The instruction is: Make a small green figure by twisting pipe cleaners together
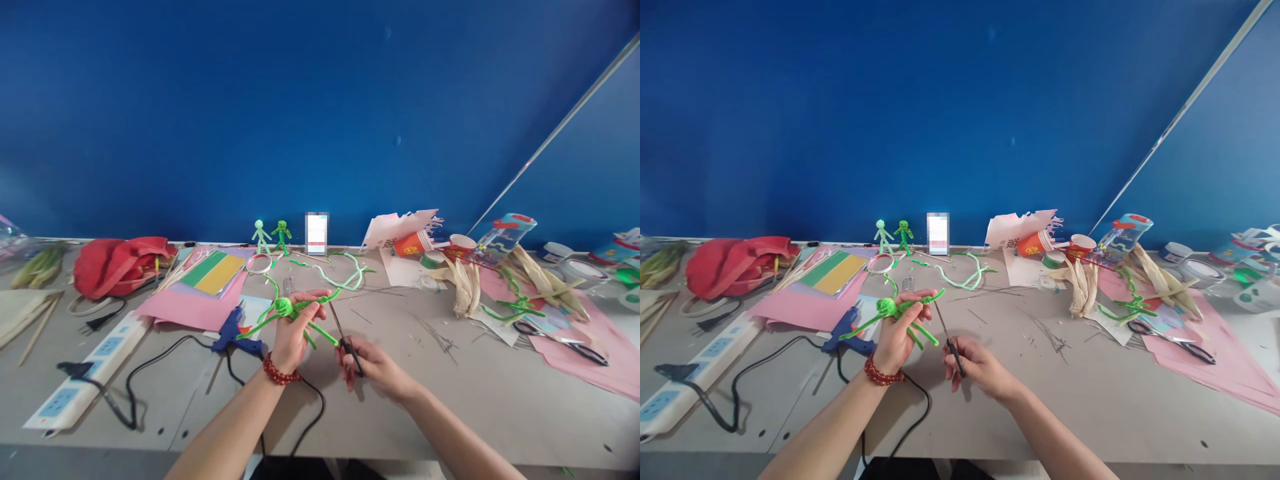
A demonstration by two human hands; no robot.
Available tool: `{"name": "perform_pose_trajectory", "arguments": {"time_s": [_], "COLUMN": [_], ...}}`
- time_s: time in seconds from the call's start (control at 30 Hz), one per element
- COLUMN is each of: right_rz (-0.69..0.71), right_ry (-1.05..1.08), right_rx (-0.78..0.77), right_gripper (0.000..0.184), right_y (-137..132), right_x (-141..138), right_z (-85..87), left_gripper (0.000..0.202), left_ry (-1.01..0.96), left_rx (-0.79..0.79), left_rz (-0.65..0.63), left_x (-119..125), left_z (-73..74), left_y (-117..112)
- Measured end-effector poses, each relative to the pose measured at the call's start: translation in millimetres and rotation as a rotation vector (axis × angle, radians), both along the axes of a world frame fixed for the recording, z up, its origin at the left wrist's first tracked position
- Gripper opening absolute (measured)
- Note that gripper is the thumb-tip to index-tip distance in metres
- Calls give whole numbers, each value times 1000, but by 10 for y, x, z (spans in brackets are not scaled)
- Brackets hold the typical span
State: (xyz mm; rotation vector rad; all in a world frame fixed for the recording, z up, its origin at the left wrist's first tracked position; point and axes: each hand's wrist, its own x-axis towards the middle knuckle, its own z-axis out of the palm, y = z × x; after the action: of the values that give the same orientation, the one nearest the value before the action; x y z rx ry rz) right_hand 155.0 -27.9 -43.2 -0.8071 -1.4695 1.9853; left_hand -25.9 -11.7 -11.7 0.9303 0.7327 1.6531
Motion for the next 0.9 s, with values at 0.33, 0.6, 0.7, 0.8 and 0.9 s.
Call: {"name": "perform_pose_trajectory", "arguments": {"time_s": [0.33, 0.6, 0.7, 0.8, 0.9], "right_rz": [-32, -119, -120, -117, -117], "right_ry": [-30, -38, -28, -31, -30], "right_rx": [64, 40, 34, 25, 27], "right_gripper": [56, 55, 52, 50, 49], "right_y": [10, 76, 81, 82, 85], "right_x": [52, 57, 66, 70, 73], "right_z": [76, 79, 78, 85, 84], "left_gripper": [9, 12, 11, 12, 11], "left_ry": [74, 292, 281, 254, 250], "left_rx": [11, 8, -3, -19, -38], "left_rz": [97, 91, 39, 14, -8], "left_x": [-16, 32, 58, 73, 74], "left_z": [-52, -29, -58, -79, -84], "left_y": [30, -13, -17, -13, -7]}}
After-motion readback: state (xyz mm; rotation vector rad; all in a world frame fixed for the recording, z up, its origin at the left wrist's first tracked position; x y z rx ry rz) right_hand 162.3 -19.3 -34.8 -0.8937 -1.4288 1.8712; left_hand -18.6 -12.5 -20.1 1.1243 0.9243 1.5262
